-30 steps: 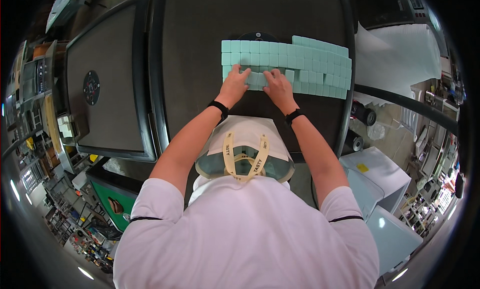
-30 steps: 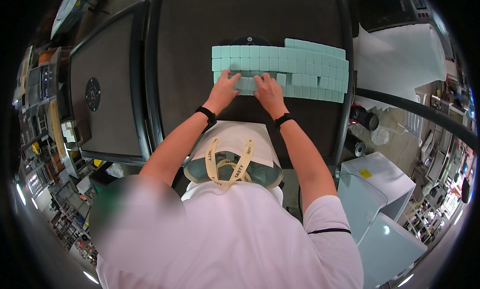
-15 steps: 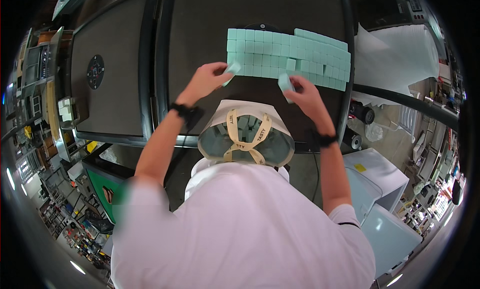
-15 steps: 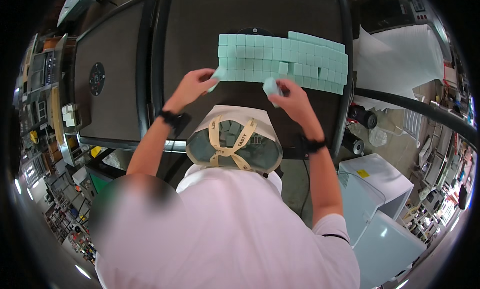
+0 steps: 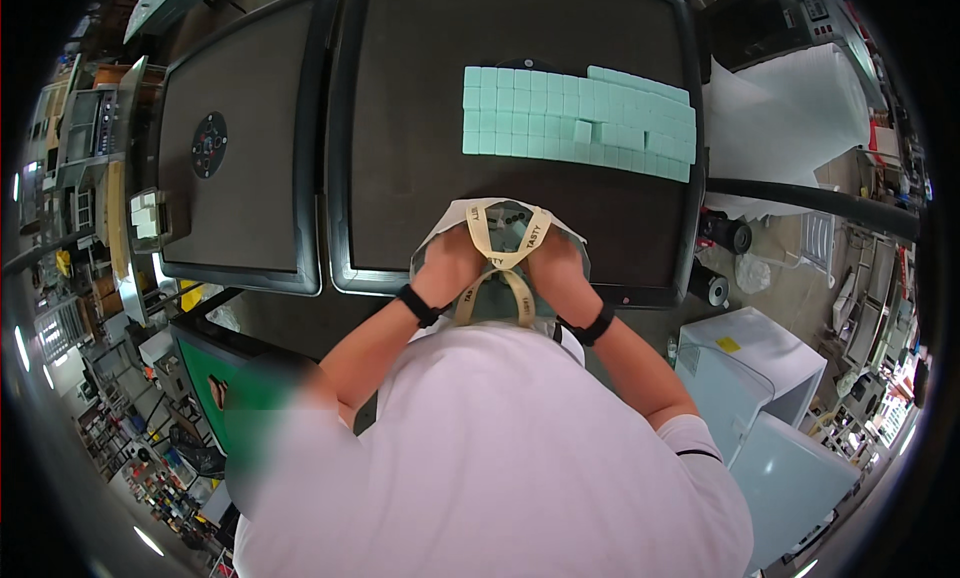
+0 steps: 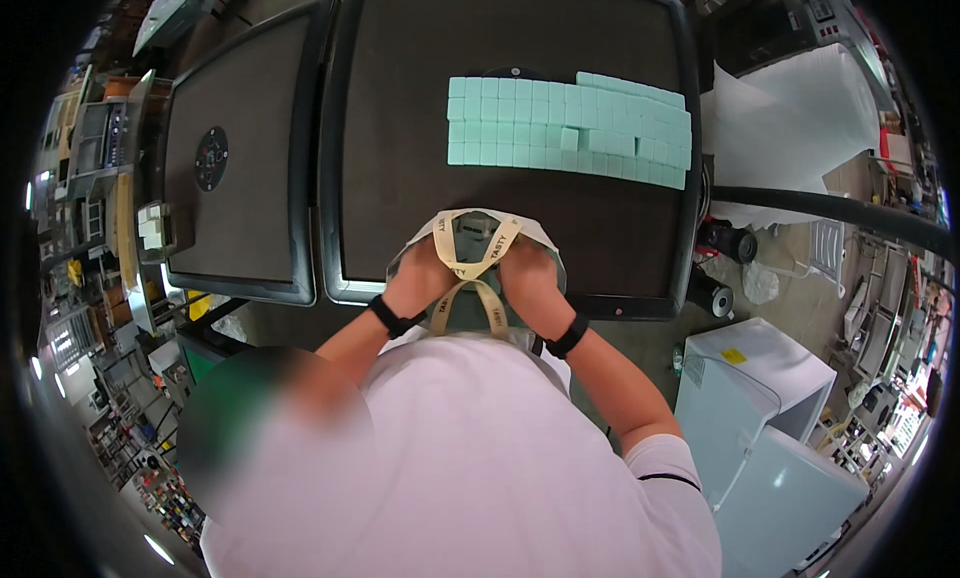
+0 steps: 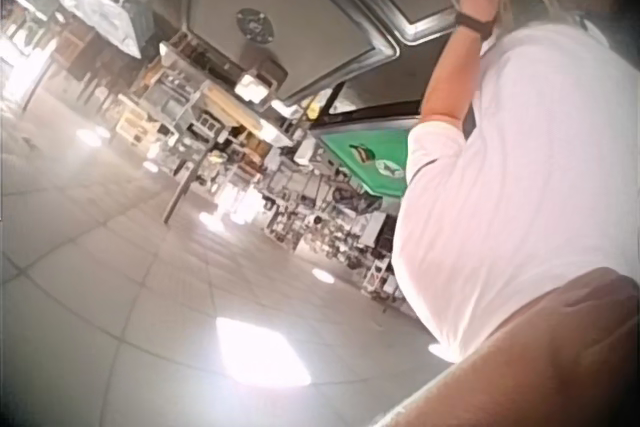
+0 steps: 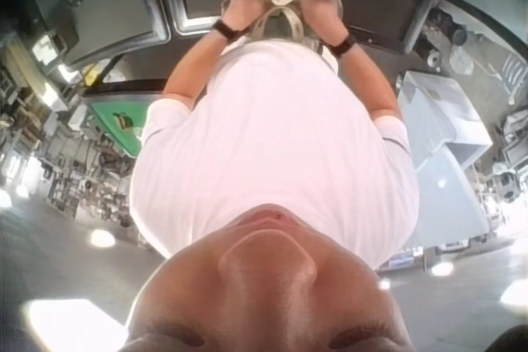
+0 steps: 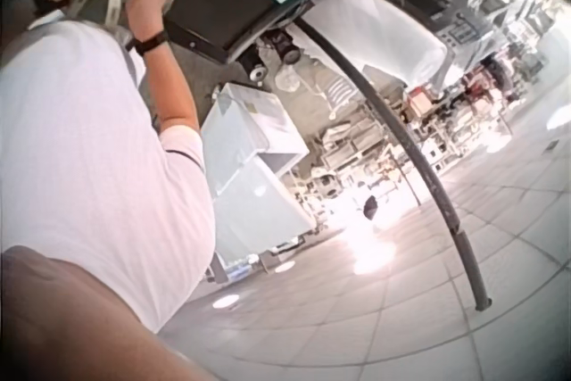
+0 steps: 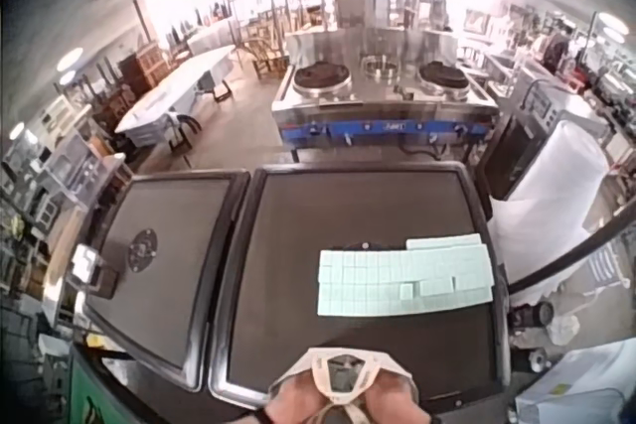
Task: The recorder is picking up green mahjong tiles from a table and putting them into a canvas bag held at their waist.
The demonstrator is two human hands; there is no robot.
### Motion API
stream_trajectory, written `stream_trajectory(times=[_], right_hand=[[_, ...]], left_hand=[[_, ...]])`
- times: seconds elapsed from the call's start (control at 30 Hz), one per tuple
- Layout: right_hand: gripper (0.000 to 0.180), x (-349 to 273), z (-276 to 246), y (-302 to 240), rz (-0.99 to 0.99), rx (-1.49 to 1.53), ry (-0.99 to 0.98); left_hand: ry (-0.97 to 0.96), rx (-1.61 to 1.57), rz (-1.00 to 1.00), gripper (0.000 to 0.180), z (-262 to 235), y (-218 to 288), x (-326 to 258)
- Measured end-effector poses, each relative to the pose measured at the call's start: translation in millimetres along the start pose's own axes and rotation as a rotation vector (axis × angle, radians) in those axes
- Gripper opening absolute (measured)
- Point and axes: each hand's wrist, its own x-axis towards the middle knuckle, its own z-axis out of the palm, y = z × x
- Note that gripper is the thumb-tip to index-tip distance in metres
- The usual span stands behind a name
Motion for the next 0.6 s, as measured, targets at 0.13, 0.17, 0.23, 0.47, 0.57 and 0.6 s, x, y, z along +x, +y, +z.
stream_trajectory(times=[0.13,0.17,0.23,0.47,0.57,0.6], right_hand=[[0.017,-8,34,11,0.036,-0.221,-0.1],[0.011,-15,32,14,0.016,-0.181,-0.131],[0.022,-30,46,41,-0.117,-0.088,-0.133],[0.018,-10,-129,7,0.08,0.965,-0.391],[0.019,35,-116,87,0.175,0.997,0.148],[0.022,56,-105,110,0.209,0.674,0.421]], left_hand=[[-0.29,0.268,0.002,0.021,66,-35,6],[-0.298,0.186,-0.035,0.027,64,-36,-2],[-0.443,0.144,0.076,0.027,28,-21,-3],[-0.727,-0.724,0.158,0.033,-146,10,2],[-0.544,-1.005,-0.037,0.024,-186,-12,33],[-0.403,-1.068,-0.116,0.024,-184,-25,45]])
